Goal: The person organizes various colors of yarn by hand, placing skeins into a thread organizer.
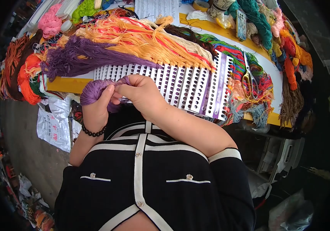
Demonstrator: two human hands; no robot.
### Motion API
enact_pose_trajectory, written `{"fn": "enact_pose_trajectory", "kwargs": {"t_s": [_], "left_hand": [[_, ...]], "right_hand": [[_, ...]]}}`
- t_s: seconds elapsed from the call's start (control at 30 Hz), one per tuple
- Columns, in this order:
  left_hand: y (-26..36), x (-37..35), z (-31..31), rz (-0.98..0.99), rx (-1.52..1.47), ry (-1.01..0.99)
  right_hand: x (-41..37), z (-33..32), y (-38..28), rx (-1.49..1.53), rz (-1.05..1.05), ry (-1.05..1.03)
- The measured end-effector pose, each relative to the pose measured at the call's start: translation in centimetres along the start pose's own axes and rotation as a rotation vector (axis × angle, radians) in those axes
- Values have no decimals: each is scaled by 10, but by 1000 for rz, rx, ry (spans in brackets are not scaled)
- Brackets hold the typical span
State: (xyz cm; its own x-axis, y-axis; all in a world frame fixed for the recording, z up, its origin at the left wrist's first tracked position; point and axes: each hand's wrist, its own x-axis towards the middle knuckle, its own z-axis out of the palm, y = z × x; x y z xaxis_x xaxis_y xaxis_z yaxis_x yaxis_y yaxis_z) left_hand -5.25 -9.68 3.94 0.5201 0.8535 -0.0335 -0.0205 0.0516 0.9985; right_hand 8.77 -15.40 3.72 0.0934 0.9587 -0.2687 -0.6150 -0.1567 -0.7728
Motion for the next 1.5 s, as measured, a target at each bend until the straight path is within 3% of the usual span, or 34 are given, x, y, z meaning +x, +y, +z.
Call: {"fn": "enact_pose_trajectory", "kwargs": {"t_s": [0.13, 0.2, 0.23, 0.3, 0.33, 0.37, 0.4, 0.43, 0.47, 0.5, 0.53, 0.6, 0.67, 0.7, 0.77, 0.8, 0.87, 0.97, 1.0, 1.07, 1.1, 1.13, 1.17, 1.2, 1.27, 1.3, 1.33, 1.4, 1.47, 1.5], "left_hand": [[-6, 2, 2, 60, -61, 14], [0, 1, 1, -41, -221, 90], [2, 3, 0, -35, -219, 89], [7, 8, -7, -124, -631, 113], [14, 11, -24, -239, -867, 8], [5, 17, -55, 28, -556, -135], [22, 17, -78, -53, -1007, -106], [27, 24, -119, -103, -1450, -130], [38, 23, -148, 145, -911, -74], [49, 29, -185, 60, -1221, -130], [46, 31, -223, 101, -1181, -36], [29, 33, -305, 139, -1140, 54], [4, 35, -375, 55, -1073, 194], [3, 34, -386, 48, -1072, 188], [1, 32, -398, 42, -985, 598], [-1, 31, -408, 34, -987, 592], [-5, 27, -432, 60, -763, 783], [-8, 16, -459, 114, -672, 862], [-7, 15, -452, 111, -670, 857], [-8, 9, -422, 82, -810, 592], [-10, 10, -397, 39, -877, 333], [3, 10, -331, -20, -923, 265], [29, 11, -244, -112, -916, 416], [14, 15, -225, -158, -963, 15], [11, 18, -138, -283, -1011, -246], [7, 19, -102, -277, -928, -384], [5, 19, -73, -378, -791, -350], [11, 19, -10, -456, -412, -400], [19, 14, 31, -369, -121, -640], [11, 12, 39, -377, -143, -626]], "right_hand": [[1, -6, 2, -13, -8, -3], [5, -10, 1, -26, -5, -27], [7, -11, 1, 114, 21, -40], [11, -17, -4, 350, 30, -115], [7, -11, -23, 381, 70, -91], [8, -19, -36, 364, 48, -182], [4, -31, -50, 347, 29, -272], [-11, -34, -72, 171, -20, -207], [-28, -35, -97, -4, -67, -141], [-45, -36, -110, -316, -183, 89], [-59, -40, -119, -628, -297, 322], [-73, -80, -128, -726, -444, 555], [-87, -137, -146, -731, -410, 651], [-96, -168, -154, -704, -393, 694], [-113, -222, -164, -661, -389, 785], [-123, -245, -169, -647, -404, 831], [-148, -290, -188, -723, -407, 943], [-190, -363, -222, -967, -473, 1229], [-201, -371, -227, -952, -571, 1272], [-193, -327, -225, -1354, -637, 1410], [-179, -282, -215, -1194, -559, 1275], [-159, -234, -198, -1033, -485, 1139], [-140, -199, -178, -986, -349, 952], [-119, -177, -155, -918, -179, 777], [-90, -113, -99, -793, -110, 334], [-73, -107, -64, -790, -159, 94], [-70, -80, -49, -1042, -310, 18], [-70, -45, -50, -1342, -324, -114], [-71, -45, -55, -1325, -433, -117], [-72, -46, -59, -1303, -544, -119]]}}
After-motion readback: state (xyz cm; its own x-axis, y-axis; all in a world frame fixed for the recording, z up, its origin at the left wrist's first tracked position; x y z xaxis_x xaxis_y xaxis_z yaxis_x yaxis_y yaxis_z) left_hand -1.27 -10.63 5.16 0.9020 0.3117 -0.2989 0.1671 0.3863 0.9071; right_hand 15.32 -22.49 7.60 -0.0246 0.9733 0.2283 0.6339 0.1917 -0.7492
